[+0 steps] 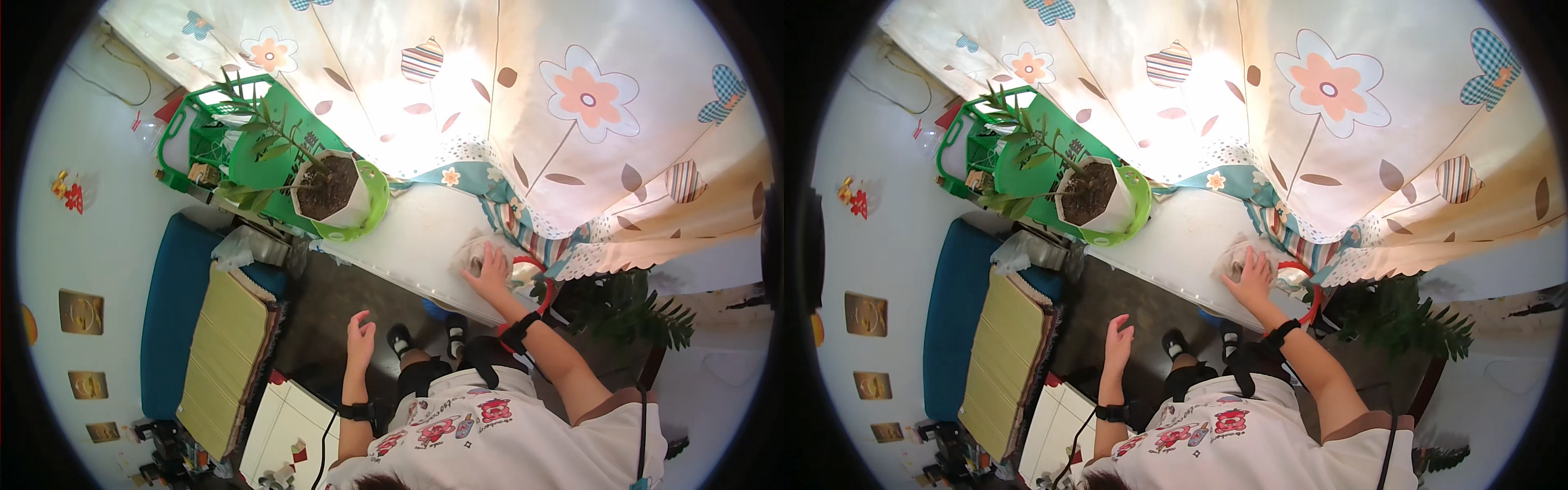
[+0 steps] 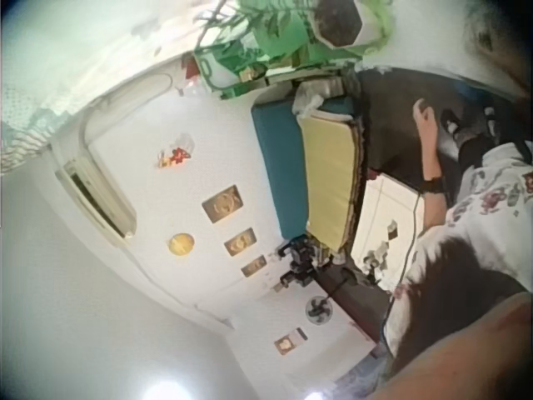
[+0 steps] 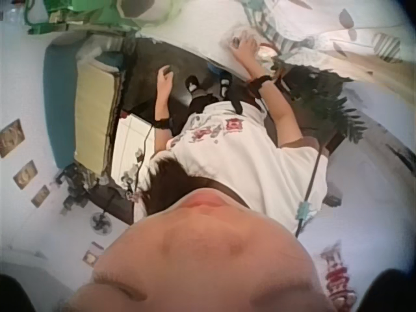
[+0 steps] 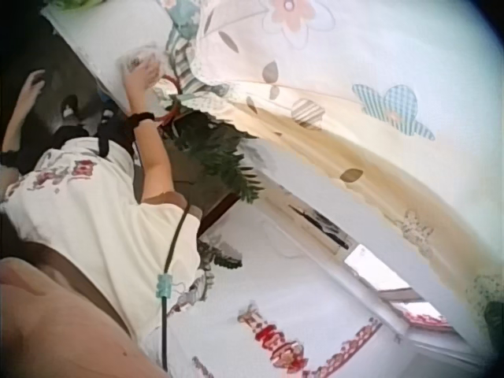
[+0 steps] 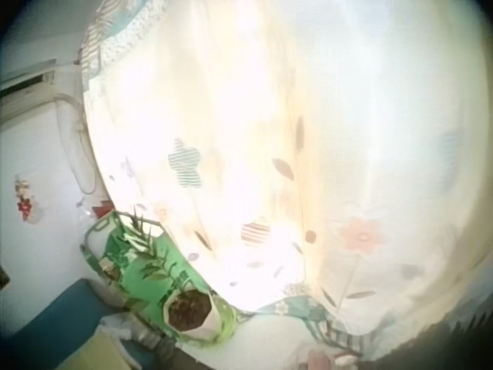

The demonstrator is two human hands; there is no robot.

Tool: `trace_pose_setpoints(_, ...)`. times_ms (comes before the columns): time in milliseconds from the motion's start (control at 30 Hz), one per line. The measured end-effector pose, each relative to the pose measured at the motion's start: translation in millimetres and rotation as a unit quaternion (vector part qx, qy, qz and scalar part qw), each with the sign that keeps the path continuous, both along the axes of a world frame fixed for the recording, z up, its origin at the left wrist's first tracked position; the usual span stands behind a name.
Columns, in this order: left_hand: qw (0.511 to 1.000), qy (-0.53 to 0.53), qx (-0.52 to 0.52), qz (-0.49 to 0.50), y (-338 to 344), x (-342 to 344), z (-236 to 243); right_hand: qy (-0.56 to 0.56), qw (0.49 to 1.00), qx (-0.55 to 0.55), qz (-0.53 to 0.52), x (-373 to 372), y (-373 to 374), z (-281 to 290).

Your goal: The person is seen cleaning a shelf using a white cloth, and then moving to another area to clean a table.

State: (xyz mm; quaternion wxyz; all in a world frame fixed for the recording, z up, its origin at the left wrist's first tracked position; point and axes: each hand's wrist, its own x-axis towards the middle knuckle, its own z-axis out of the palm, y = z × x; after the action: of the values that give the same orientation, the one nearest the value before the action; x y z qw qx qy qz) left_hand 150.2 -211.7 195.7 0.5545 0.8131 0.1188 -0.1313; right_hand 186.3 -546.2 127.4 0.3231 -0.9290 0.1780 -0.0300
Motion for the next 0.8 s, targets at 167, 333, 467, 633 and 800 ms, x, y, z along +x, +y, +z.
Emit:
trace_pose_setpoints(167,0.997,0.024,-0.010,-0.078,-2.8,43.5,-29.3,0.066,0.989,-0.034,-0.126,32.8,33.2,6.9)
trace_pose_setpoints(333,0.984,0.025,-0.001,-0.174,-19.7,80.2,-16.0,-0.010,0.977,-0.149,-0.152,50.3,37.2,-14.9)
trace_pose_setpoints(467,0.980,0.052,-0.001,-0.190,-9.2,97.9,-18.2,-0.100,0.976,-0.156,-0.115,87.2,-2.4,-28.8)
trace_pose_setpoints(633,0.978,0.073,-0.004,-0.194,25.2,99.1,-27.4,-0.133,0.987,-0.089,0.015,128.9,-56.3,-29.8)
trace_pose_setpoints(800,0.980,0.080,0.025,-0.178,62.1,79.7,-34.1,-0.146,0.982,-0.001,0.124,170.9,-45.0,-9.9)
